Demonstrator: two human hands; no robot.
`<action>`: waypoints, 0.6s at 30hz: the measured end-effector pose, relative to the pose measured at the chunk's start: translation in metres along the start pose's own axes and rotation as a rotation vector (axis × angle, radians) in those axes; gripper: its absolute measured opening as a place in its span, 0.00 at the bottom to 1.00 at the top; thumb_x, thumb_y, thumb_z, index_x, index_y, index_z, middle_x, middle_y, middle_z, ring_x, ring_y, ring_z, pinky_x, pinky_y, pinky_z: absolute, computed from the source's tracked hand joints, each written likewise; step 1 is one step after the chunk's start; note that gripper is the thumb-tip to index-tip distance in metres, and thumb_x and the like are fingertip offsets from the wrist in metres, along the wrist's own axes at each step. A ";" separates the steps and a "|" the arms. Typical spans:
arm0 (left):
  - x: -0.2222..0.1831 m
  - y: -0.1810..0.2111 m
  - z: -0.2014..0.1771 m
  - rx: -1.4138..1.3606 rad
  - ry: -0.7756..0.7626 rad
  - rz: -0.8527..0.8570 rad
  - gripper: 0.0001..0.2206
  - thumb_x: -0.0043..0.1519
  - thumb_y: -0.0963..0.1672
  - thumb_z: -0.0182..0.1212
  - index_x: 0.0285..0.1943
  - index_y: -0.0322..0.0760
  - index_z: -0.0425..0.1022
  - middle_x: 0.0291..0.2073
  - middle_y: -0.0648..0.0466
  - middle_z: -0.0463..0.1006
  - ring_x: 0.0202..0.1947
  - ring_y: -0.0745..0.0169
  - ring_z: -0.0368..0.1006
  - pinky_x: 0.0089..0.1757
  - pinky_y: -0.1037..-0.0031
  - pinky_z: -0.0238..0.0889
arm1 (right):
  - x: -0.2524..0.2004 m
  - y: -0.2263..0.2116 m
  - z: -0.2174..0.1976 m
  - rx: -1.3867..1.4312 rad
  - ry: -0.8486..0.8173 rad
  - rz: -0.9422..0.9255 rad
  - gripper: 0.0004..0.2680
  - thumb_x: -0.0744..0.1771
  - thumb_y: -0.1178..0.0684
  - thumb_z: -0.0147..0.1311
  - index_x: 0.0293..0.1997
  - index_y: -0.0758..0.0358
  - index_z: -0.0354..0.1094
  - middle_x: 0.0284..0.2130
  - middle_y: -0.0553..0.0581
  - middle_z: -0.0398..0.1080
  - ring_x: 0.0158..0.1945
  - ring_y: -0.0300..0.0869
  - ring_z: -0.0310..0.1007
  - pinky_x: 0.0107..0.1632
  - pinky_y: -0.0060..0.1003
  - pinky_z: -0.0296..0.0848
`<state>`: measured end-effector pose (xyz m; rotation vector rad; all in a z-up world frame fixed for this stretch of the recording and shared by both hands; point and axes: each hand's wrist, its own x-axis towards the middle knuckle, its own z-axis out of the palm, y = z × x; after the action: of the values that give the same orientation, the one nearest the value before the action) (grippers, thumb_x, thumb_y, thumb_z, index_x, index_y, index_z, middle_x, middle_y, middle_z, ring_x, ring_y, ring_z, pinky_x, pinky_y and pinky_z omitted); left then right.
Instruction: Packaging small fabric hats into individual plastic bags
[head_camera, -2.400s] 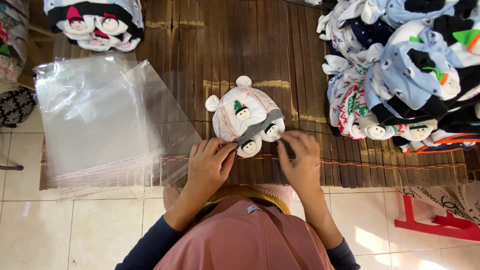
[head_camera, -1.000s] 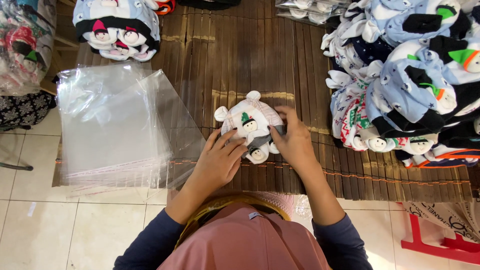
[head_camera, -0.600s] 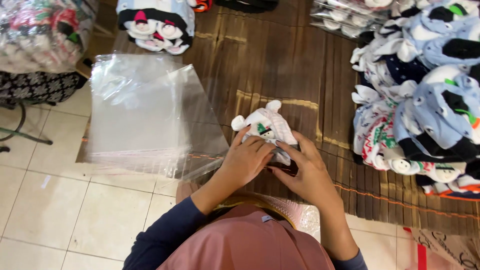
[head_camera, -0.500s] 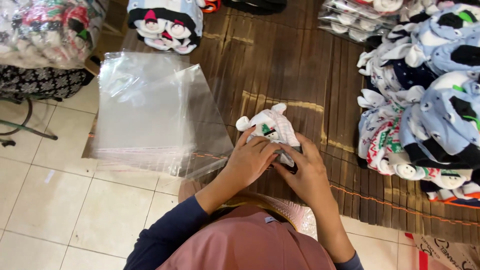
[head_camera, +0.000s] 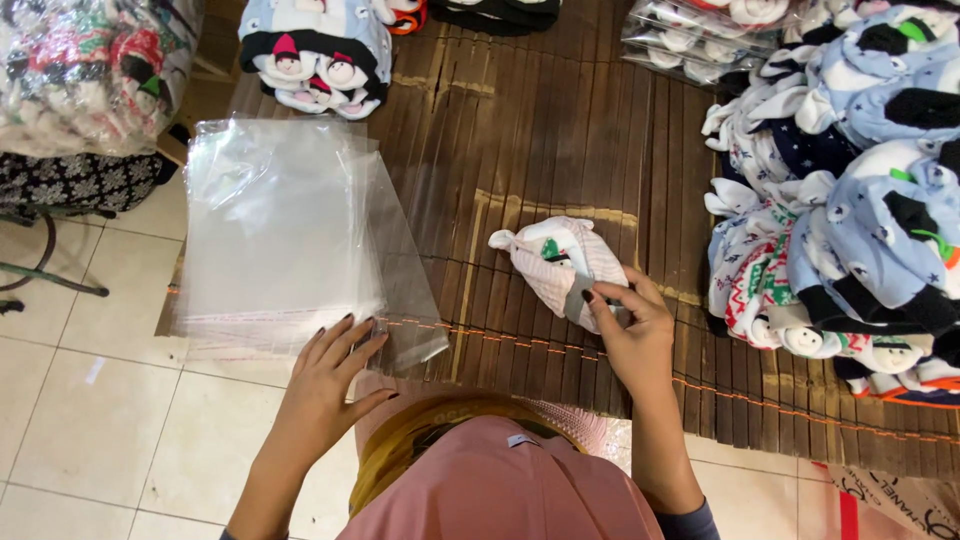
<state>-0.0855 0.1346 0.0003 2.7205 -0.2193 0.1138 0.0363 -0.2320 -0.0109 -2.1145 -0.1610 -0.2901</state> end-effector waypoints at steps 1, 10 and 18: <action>-0.003 0.002 -0.001 -0.001 -0.004 0.007 0.33 0.48 0.54 0.73 0.64 0.45 0.73 0.67 0.57 0.70 0.72 0.52 0.58 0.67 0.56 0.48 | -0.001 0.001 -0.001 -0.002 0.007 0.005 0.06 0.64 0.60 0.64 0.42 0.67 0.78 0.54 0.63 0.71 0.53 0.48 0.72 0.53 0.36 0.69; 0.008 -0.003 -0.002 0.165 0.196 -0.078 0.14 0.59 0.40 0.58 0.53 0.43 0.79 0.44 0.55 0.85 0.45 0.59 0.81 0.58 0.61 0.68 | -0.003 0.015 -0.010 0.055 0.054 0.083 0.06 0.63 0.59 0.65 0.42 0.66 0.78 0.53 0.61 0.71 0.51 0.45 0.70 0.50 0.34 0.68; 0.097 0.016 0.056 -0.012 0.430 0.155 0.17 0.59 0.41 0.64 0.56 0.52 0.77 0.30 0.61 0.75 0.31 0.54 0.76 0.35 0.64 0.70 | -0.017 0.016 -0.030 0.097 0.182 0.025 0.04 0.65 0.60 0.67 0.41 0.61 0.79 0.46 0.65 0.74 0.49 0.50 0.73 0.58 0.48 0.68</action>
<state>0.0104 0.0843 -0.0342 2.5853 -0.3005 0.7278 0.0197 -0.2657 -0.0132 -1.9812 -0.0412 -0.4490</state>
